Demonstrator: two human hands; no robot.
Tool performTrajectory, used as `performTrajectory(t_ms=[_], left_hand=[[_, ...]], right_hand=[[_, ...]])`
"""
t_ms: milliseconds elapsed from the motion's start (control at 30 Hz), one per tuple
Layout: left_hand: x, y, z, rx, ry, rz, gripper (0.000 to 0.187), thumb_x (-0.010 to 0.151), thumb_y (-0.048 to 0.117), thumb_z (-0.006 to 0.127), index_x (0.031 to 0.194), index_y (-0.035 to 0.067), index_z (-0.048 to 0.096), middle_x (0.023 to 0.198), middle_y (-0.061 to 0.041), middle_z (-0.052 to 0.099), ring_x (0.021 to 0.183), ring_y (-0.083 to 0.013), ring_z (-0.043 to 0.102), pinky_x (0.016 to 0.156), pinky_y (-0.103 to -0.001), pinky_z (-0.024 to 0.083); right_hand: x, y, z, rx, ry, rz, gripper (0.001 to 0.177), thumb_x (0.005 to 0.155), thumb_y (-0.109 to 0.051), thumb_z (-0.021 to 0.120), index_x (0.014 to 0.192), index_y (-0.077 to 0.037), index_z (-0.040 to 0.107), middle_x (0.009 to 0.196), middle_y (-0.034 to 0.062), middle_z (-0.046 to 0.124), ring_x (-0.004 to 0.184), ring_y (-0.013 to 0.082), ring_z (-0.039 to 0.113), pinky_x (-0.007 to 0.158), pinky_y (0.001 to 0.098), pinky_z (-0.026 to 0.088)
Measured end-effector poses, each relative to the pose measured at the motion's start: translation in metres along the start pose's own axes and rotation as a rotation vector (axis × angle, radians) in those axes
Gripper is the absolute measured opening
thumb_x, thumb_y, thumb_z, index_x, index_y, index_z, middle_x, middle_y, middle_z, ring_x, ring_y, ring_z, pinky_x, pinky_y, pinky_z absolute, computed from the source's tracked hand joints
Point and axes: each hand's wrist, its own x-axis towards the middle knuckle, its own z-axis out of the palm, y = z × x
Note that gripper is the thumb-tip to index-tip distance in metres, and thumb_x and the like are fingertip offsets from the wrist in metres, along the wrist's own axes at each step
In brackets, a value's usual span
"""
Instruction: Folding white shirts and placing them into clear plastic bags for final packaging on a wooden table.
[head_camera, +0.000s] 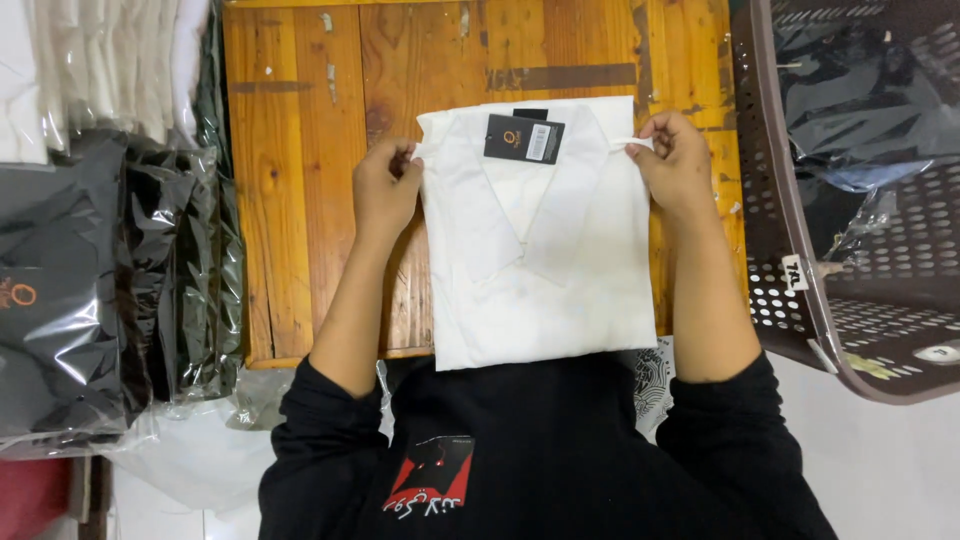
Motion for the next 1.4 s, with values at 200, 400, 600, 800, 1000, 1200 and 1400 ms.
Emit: performTrajectory(t_ms=[200,400,600,800,1000,1200,1400], left_hand=[[-0.005,0.012,0.006,-0.180,0.170,-0.037,0.015,0.088,0.001,0.071,0.101,0.008,0.074,0.084,-0.006,0.066,0.079,-0.0192,0.066,0.073,-0.035,0.056],[0.000,0.029,-0.001,-0.474,0.040,-0.086,0.016,0.094,0.000,0.060,0.106,0.010,0.061,0.102,-0.001,0.063,0.094,-0.0110,0.062,0.089,-0.022,0.052],[-0.008,0.018,0.017,0.149,0.250,0.213,0.031,0.093,0.007,0.076,0.120,0.003,0.060,0.113,-0.017,0.061,0.111,-0.0398,0.064,0.095,-0.047,0.053],[-0.026,0.065,0.006,0.395,0.210,0.394,0.035,0.095,-0.003,0.070,0.130,-0.003,0.066,0.131,-0.022,0.063,0.130,-0.0376,0.056,0.112,-0.048,0.042],[-0.050,0.070,0.016,0.567,-0.236,0.099,0.080,0.105,0.051,0.042,0.160,-0.005,0.028,0.168,-0.028,0.020,0.157,-0.0432,0.013,0.125,-0.057,0.002],[-0.052,0.076,0.007,0.774,-0.261,-0.135,0.072,0.106,0.053,0.030,0.167,0.016,0.020,0.174,-0.012,0.010,0.156,-0.0437,-0.011,0.107,-0.076,-0.023],[-0.049,0.067,0.012,0.690,-0.181,-0.236,0.070,0.103,0.059,0.032,0.164,0.024,0.027,0.174,-0.012,0.003,0.154,-0.0477,-0.014,0.109,-0.078,-0.018]], right_hand=[[0.007,0.017,0.019,0.213,0.172,0.105,0.043,0.089,0.008,0.079,0.120,-0.014,0.060,0.090,0.0022,0.067,0.072,0.0062,0.062,0.065,0.0201,0.050],[0.006,-0.012,0.018,0.438,0.251,0.033,0.033,0.097,0.010,0.071,0.118,-0.012,0.059,0.089,-0.0032,0.057,0.085,0.0047,0.057,0.084,0.0176,0.050],[0.010,0.016,0.023,-0.351,0.312,-0.347,0.033,0.091,-0.018,0.089,0.118,-0.014,0.071,0.098,0.0037,0.063,0.094,0.0270,0.057,0.088,0.0392,0.045],[-0.022,-0.041,0.016,-0.462,0.210,-0.397,0.030,0.111,-0.020,0.055,0.134,-0.002,0.065,0.122,0.0231,0.062,0.118,0.0438,0.059,0.102,0.0510,0.045],[-0.053,-0.073,0.045,-0.589,-0.179,-0.065,0.071,0.106,-0.046,0.046,0.163,-0.007,0.032,0.169,0.0264,0.021,0.157,0.0443,0.012,0.122,0.0642,0.001],[-0.053,-0.064,0.048,-0.588,-0.188,0.024,0.068,0.107,-0.048,0.039,0.164,-0.013,0.030,0.172,0.0205,0.015,0.159,0.0373,0.005,0.123,0.0613,-0.005],[-0.054,-0.055,0.051,-0.602,-0.169,0.004,0.069,0.105,-0.054,0.037,0.164,-0.017,0.030,0.172,0.0171,0.016,0.159,0.0352,0.007,0.124,0.0614,-0.004]])
